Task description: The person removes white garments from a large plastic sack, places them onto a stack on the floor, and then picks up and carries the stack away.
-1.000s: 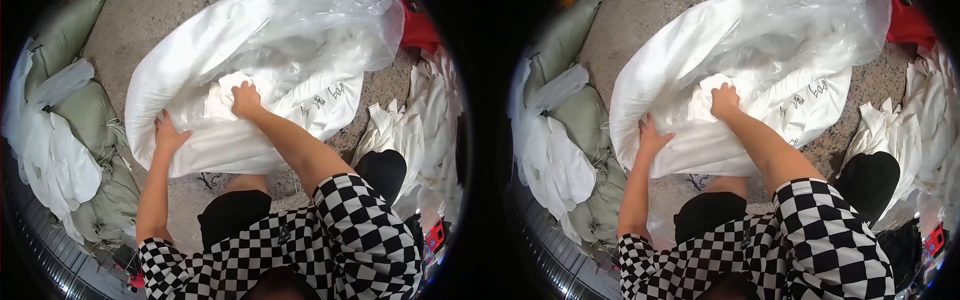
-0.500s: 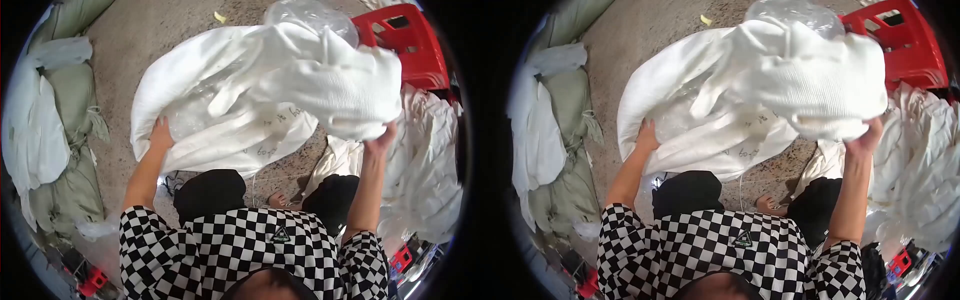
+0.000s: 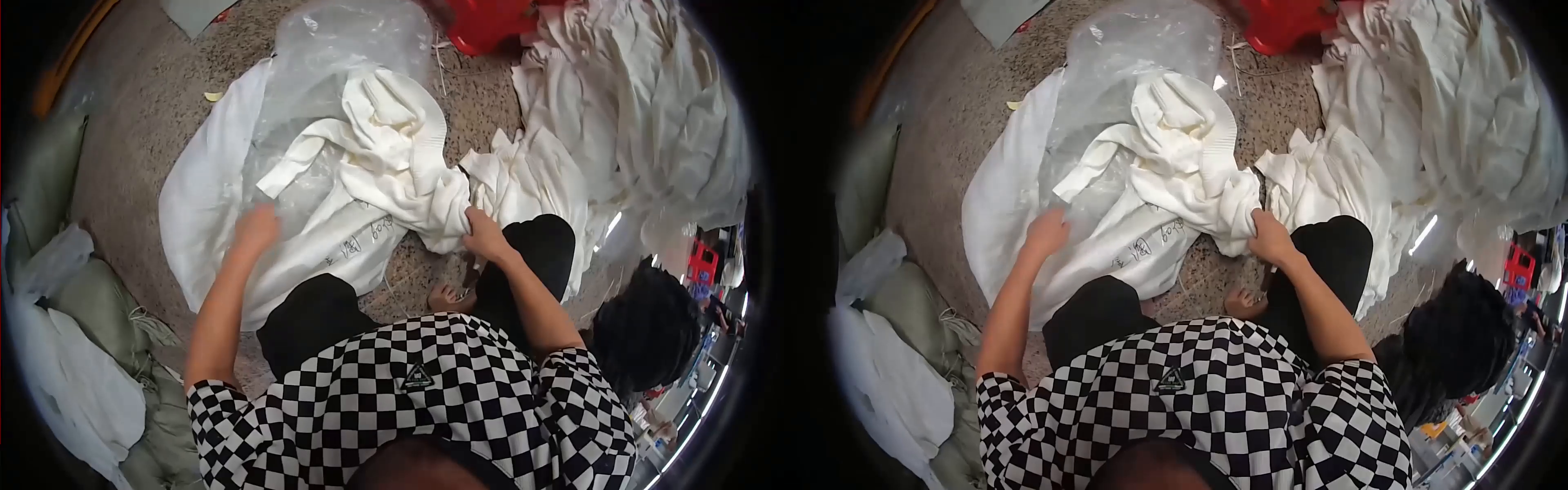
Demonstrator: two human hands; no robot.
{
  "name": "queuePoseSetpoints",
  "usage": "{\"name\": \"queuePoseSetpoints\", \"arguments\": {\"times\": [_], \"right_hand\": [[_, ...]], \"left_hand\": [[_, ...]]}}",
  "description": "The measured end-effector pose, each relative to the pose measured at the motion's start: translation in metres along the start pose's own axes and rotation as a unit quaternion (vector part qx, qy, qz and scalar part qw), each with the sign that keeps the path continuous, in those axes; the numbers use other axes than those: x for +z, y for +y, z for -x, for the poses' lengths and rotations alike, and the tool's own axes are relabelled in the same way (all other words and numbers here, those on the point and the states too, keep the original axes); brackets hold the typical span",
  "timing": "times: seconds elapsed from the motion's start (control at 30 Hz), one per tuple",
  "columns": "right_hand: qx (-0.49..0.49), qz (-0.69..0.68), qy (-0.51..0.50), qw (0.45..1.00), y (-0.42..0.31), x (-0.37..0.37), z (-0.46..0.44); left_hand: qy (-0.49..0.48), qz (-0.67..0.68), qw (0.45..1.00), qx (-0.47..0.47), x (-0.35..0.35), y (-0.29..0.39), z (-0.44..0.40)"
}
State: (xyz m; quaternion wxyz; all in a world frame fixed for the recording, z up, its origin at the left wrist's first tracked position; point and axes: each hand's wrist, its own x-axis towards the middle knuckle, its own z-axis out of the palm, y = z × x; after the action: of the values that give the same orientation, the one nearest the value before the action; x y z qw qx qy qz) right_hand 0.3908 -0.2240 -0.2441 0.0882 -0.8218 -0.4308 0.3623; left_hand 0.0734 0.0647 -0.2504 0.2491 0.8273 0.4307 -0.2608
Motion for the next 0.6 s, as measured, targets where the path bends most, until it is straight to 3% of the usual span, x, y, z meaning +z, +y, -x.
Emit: {"name": "queuePoseSetpoints", "arguments": {"times": [0.1,0.23,0.27,0.33,0.4,0.43,0.53,0.57,0.6], "right_hand": [[0.028,-0.019,-0.005,0.999,0.007,-0.005,0.001],[0.102,-0.306,0.019,0.946,0.018,-0.015,0.010],[0.135,-0.413,0.047,0.900,0.005,-0.033,0.017],[0.112,-0.679,0.111,0.717,0.003,-0.070,0.026],[0.000,-0.752,0.154,0.641,0.025,-0.108,0.040],[0.000,-0.807,0.152,0.570,0.042,-0.125,0.042],[0.107,-0.814,0.334,0.464,0.051,-0.169,0.031],[0.099,-0.823,0.343,0.442,0.069,-0.172,0.022],[0.091,-0.834,0.351,0.417,0.086,-0.172,0.013]], "left_hand": [[0.098,0.067,0.981,0.153,-0.006,0.047,-0.026],[-0.026,0.107,0.967,0.231,0.006,0.114,-0.062],[0.025,0.038,0.964,0.262,0.011,0.130,-0.060],[0.133,-0.098,0.936,0.312,0.015,0.153,-0.058],[0.138,-0.181,0.918,0.324,0.039,0.148,-0.087],[0.142,-0.224,0.905,0.333,0.045,0.147,-0.102],[0.076,0.016,0.951,0.298,0.032,0.157,-0.118],[-0.036,0.282,0.931,0.231,0.023,0.156,-0.134],[-0.090,0.485,0.847,0.199,0.007,0.152,-0.137]]}}
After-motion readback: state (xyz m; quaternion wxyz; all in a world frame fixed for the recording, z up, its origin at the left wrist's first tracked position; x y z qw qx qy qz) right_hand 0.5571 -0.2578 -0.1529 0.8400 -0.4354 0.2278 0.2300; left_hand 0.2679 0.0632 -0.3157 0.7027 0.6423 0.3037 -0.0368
